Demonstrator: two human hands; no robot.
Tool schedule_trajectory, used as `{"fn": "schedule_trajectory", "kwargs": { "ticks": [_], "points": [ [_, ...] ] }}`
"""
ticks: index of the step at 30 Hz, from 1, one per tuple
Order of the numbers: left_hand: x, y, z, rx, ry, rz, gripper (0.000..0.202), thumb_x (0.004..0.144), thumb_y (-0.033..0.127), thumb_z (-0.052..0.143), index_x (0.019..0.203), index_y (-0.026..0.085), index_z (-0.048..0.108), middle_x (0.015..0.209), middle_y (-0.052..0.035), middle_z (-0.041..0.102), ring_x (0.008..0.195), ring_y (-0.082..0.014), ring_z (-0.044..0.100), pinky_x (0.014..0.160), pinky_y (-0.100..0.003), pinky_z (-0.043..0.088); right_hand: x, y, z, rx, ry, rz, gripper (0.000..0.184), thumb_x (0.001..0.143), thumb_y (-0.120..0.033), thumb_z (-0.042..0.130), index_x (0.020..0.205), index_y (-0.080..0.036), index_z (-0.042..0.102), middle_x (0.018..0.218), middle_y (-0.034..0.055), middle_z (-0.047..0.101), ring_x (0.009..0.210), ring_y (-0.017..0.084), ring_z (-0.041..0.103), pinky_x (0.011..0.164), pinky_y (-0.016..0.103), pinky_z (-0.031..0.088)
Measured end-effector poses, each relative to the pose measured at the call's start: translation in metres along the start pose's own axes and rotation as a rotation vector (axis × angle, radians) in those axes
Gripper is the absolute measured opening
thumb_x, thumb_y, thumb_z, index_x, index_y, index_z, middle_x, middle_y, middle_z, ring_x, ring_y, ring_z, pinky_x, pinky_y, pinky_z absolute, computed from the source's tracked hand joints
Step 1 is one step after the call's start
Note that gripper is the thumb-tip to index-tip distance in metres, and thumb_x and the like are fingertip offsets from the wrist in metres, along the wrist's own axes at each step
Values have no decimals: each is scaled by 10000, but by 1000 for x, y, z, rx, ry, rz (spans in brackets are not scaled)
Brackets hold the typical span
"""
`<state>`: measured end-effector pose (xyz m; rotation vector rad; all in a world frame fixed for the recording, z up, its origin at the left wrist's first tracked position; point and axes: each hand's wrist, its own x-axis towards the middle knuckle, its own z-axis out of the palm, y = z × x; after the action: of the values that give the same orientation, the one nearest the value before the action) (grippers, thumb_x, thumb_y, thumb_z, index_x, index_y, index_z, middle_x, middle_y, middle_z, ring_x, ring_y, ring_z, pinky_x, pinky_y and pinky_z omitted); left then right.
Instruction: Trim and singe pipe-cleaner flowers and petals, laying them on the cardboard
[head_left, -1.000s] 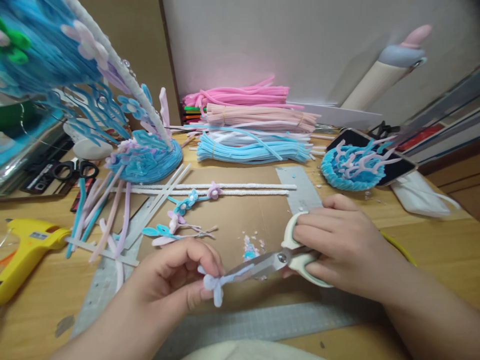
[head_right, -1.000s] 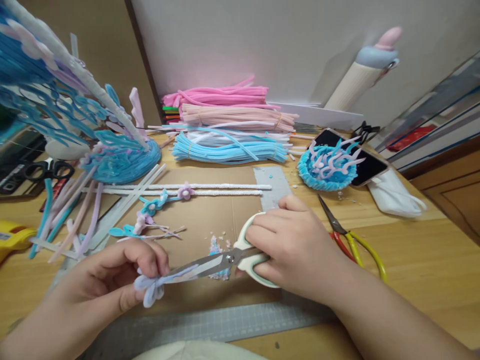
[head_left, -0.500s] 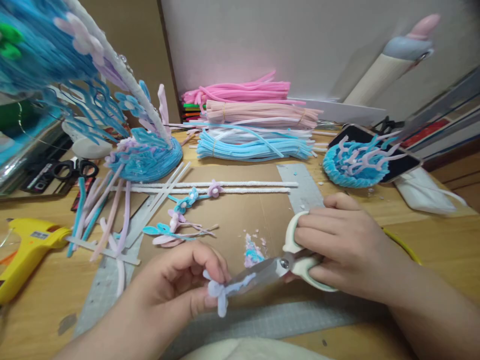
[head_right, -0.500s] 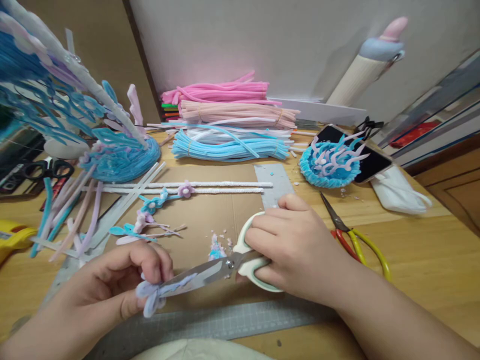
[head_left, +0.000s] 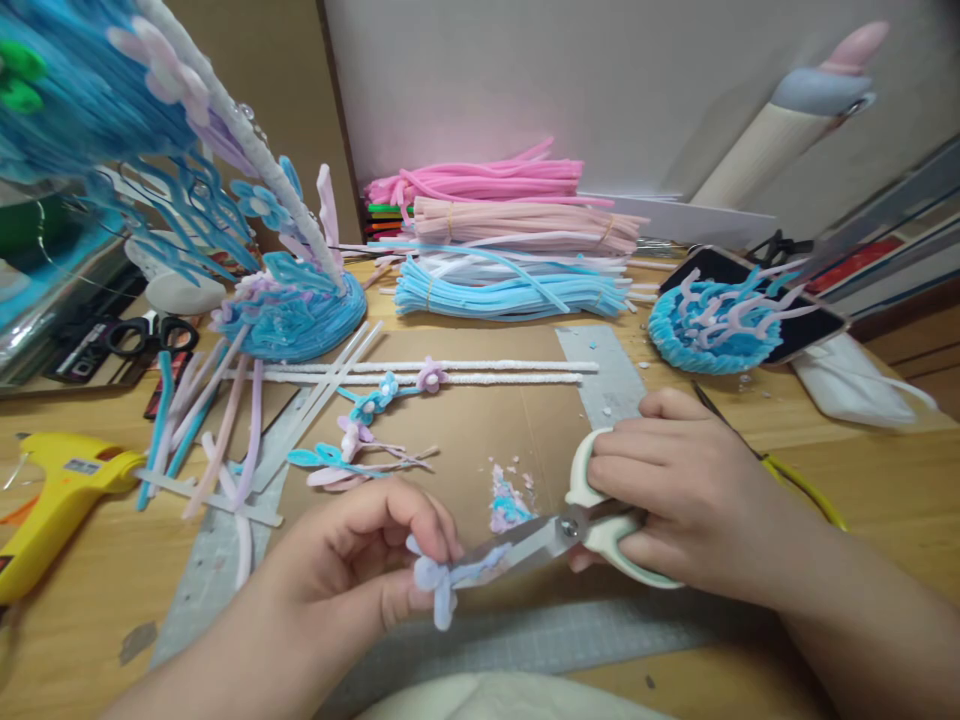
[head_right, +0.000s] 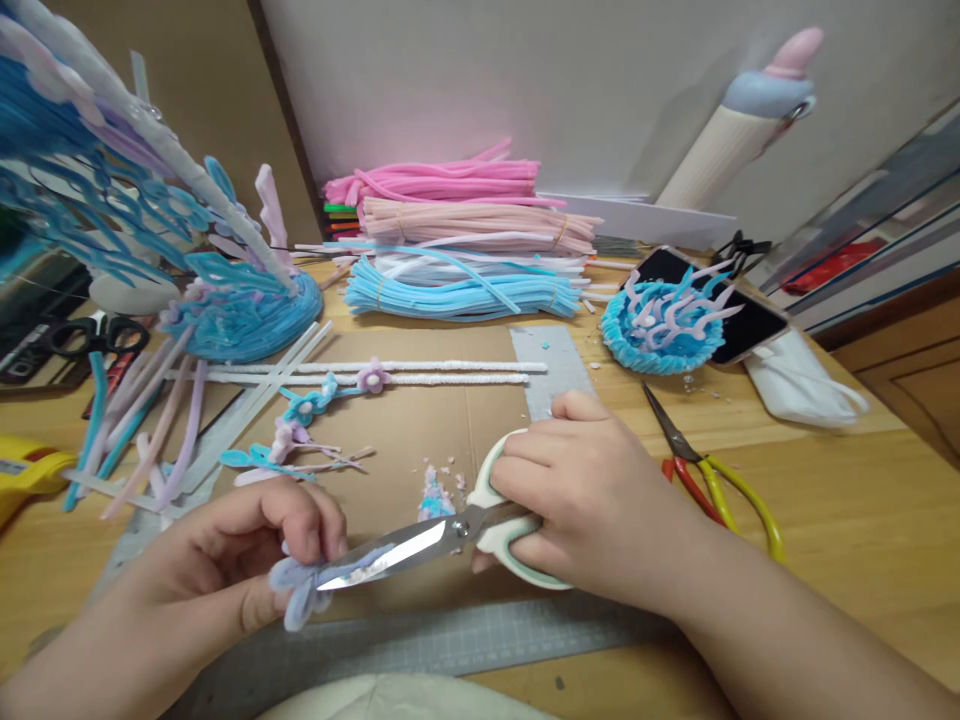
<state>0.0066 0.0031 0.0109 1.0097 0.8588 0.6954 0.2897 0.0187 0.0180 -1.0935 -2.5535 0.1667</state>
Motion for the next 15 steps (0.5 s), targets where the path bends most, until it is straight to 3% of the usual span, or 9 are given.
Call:
{"fn": "schedule_trajectory", "kwargs": {
  "ticks": [15],
  "points": [
    [0,-1,-1,43,17,21,65,813,234,783,805,240,719,835,13,692,754,-97,626,655,-137,492,-1,0,0,-13,-7,4,317,895,-326,600,625,-195,499,592,-62,532,560,102,449,658,315,243]
  ]
}}
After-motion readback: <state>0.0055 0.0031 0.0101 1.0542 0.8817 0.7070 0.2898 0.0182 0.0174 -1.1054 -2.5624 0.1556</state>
